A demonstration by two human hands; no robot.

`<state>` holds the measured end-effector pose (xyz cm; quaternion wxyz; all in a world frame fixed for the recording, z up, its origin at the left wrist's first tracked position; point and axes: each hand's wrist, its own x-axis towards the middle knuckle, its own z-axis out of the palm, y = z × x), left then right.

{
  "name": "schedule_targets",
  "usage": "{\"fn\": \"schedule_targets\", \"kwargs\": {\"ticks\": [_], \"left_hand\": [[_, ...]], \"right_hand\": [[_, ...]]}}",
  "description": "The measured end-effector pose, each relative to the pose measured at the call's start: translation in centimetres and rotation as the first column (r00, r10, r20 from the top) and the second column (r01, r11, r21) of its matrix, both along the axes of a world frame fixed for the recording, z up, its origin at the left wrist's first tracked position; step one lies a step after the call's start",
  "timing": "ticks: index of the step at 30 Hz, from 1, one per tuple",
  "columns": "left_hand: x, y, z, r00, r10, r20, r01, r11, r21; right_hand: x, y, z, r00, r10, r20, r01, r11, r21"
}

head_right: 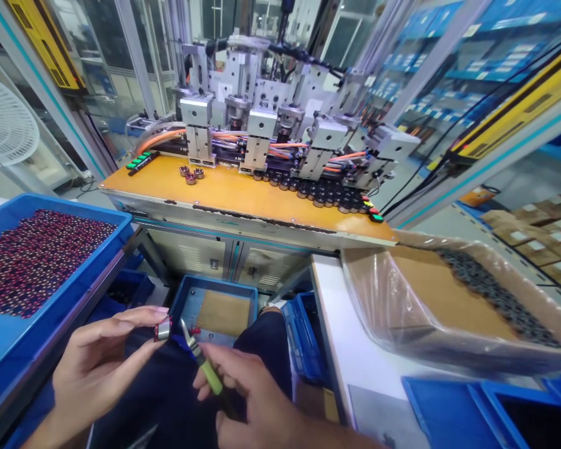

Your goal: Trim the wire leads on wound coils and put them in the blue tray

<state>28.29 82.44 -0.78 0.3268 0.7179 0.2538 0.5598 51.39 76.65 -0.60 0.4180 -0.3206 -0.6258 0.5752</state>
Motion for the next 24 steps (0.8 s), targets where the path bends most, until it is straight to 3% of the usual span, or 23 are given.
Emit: {"fn": "schedule_targets", "kwargs": {"ticks": [3,11,19,24], "left_hand": [[-0.2,0.0,0.1,1.000,-0.009,-0.017,0.009,1.000,0.016],[-0.4,0.0,0.0,0.999,0.009,-0.031,-0.008,1.000,0.021],[-0.6,-0.1,-0.1,0.999,0.026,-0.035,-0.026,1.000,-0.005],[-0.6,-0.1,-0.1,0.999,0.035,-0.041,-0.036,0.999,-0.030]], "right_hand": [[-0.4,0.4,0.7,0.999,0.038,0.009,-0.038,0.999,-0.027],[-1.1,0.3,0.3,0.999,0.053,-0.012,-0.053,0.995,-0.080],[-1.3,0.5,0.9,0.999,0.053,0.004,-0.051,0.979,-0.197],[-1.3,0.5,0.7,0.998,0.066,-0.017,-0.068,0.981,-0.181]]}}
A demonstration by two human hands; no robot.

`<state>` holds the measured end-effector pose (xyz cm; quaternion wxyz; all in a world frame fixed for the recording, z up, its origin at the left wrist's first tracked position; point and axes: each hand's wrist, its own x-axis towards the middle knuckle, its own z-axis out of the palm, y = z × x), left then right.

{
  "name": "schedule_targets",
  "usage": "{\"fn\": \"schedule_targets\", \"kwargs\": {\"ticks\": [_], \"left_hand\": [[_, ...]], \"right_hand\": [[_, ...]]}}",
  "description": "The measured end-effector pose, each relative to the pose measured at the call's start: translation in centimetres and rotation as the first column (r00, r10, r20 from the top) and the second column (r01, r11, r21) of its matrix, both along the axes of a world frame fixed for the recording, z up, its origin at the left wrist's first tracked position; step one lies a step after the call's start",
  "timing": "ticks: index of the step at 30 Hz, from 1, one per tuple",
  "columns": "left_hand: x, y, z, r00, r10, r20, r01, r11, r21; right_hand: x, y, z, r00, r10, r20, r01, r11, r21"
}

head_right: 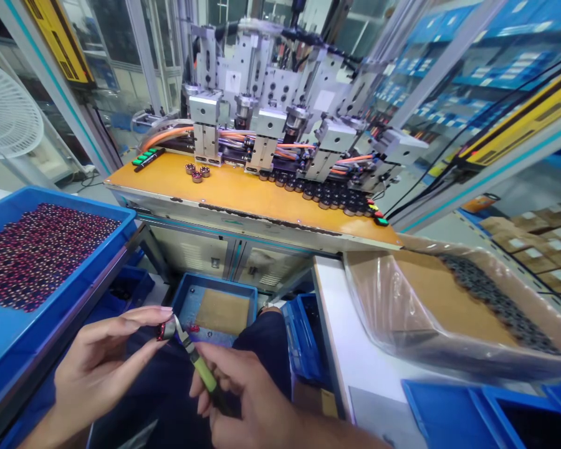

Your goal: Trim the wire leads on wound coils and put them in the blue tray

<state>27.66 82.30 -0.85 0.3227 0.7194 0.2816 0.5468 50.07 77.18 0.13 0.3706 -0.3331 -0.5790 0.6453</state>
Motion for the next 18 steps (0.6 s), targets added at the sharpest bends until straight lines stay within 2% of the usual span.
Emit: {"fn": "schedule_targets", "kwargs": {"ticks": [6,9,13,16,18], "left_hand": [[-0.1,0.0,0.0,1.000,-0.001,-0.018,0.001,1.000,0.003],[-0.3,-0.1,0.0,1.000,0.007,-0.027,-0.007,1.000,0.004],[-0.3,-0.1,-0.1,0.999,0.012,-0.048,-0.012,1.000,0.001],[-0.1,-0.2,-0.1,0.998,0.048,-0.028,-0.050,0.998,-0.048],[0.0,-0.2,0.1,0.996,0.088,0.018,-0.085,0.990,-0.111]], "right_hand": [[-0.2,0.1,-0.4,0.999,0.012,-0.039,-0.012,1.000,0.007],[-0.3,0.1,-0.6,1.000,0.018,0.012,-0.018,1.000,0.000],[-0.4,0.6,-0.4,0.993,-0.040,0.113,0.036,0.999,0.038],[-0.4,1.0,-0.1,0.993,-0.051,0.103,0.053,0.999,-0.014],[-0.2,1.2,-0.1,0.989,-0.071,0.128,0.071,0.997,0.004]]}}
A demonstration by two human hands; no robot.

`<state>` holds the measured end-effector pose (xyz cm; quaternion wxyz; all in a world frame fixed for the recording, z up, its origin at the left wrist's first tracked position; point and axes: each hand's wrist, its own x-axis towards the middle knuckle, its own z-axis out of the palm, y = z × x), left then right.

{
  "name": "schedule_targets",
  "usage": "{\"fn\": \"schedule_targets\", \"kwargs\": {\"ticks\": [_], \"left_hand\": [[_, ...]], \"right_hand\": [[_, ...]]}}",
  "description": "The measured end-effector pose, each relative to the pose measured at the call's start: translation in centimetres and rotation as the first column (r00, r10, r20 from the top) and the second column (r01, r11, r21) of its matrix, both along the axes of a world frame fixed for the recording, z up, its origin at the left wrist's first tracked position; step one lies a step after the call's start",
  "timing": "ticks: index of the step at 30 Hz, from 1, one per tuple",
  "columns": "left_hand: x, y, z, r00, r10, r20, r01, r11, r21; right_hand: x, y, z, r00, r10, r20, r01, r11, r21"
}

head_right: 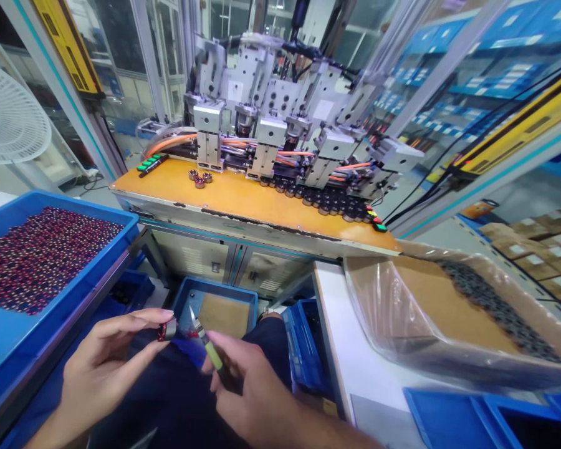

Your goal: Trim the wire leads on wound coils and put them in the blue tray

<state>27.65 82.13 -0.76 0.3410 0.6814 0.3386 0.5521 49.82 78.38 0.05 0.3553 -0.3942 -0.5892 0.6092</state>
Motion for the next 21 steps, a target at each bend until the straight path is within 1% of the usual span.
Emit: {"fn": "schedule_targets", "kwargs": {"ticks": [1,3,4,5,6,7,8,9,10,12,14,15,16,18,19,21], "left_hand": [[0.0,0.1,0.0,0.999,0.014,0.031,-0.013,0.999,-0.048],[-0.2,0.3,0.0,0.994,0.023,0.103,-0.005,0.985,-0.171],[-0.4,0.5,-0.2,0.990,0.022,0.137,0.012,0.970,-0.243],[-0.6,0.7,-0.4,0.986,0.023,0.167,0.031,0.949,-0.314],[-0.8,0.9,-0.7,0.981,0.021,0.192,0.055,0.922,-0.382],[-1.1,1.0,-1.0,0.976,0.025,0.215,0.074,0.895,-0.441],[-1.3,1.0,-1.3,0.971,0.041,0.234,0.083,0.866,-0.493],[-1.5,1.0,-1.5,0.966,0.065,0.251,0.083,0.838,-0.539],[-1.8,0.8,-1.7,0.959,0.093,0.266,0.081,0.813,-0.576],[-2.6,0.2,-1.9,0.946,0.154,0.286,0.066,0.772,-0.632],[-3.8,-0.8,-1.8,0.944,0.181,0.275,0.049,0.748,-0.662],[-4.5,-1.4,-1.6,0.950,0.187,0.251,0.031,0.743,-0.669],[-5.4,-2.1,-1.4,0.956,0.201,0.215,-0.005,0.741,-0.671],[-7.5,-3.4,-0.9,0.959,0.257,0.121,-0.115,0.740,-0.663],[-8.7,-4.0,-0.6,0.951,0.301,0.068,-0.184,0.730,-0.658],[-11.4,-4.6,-0.1,0.917,0.397,-0.038,-0.325,0.689,-0.648]], "right_hand": [[0.2,0.1,0.0,0.999,-0.002,0.053,-0.001,0.999,0.047],[0.9,0.9,0.3,0.975,-0.019,0.223,-0.026,0.980,0.199],[1.4,1.6,0.6,0.947,-0.059,0.316,-0.037,0.956,0.292],[1.9,2.7,1.1,0.909,-0.130,0.395,-0.038,0.920,0.391],[2.6,4.2,1.8,0.853,-0.229,0.470,-0.032,0.874,0.484],[3.2,6.1,2.7,0.779,-0.342,0.525,-0.019,0.825,0.565],[3.9,8.3,3.6,0.691,-0.450,0.566,-0.010,0.777,0.630],[4.5,10.7,4.5,0.568,-0.548,0.614,-0.006,0.744,0.668],[5.1,13.3,5.4,0.502,-0.596,0.627,0.013,0.730,0.683],[5.8,18.3,6.5,0.422,-0.649,0.633,0.047,0.713,0.700],[5.8,22.3,6.7,0.374,-0.657,0.655,0.059,0.721,0.690],[5.6,23.8,6.4,0.360,-0.651,0.668,0.057,0.730,0.681],[5.4,24.9,6.1,0.352,-0.644,0.679,0.052,0.738,0.673],[5.1,26.4,5.1,0.354,-0.632,0.689,0.035,0.746,0.665],[5.1,27.0,4.6,0.346,-0.637,0.689,0.045,0.744,0.666],[5.4,28.1,3.6,0.329,-0.639,0.695,0.062,0.749,0.659]]}}
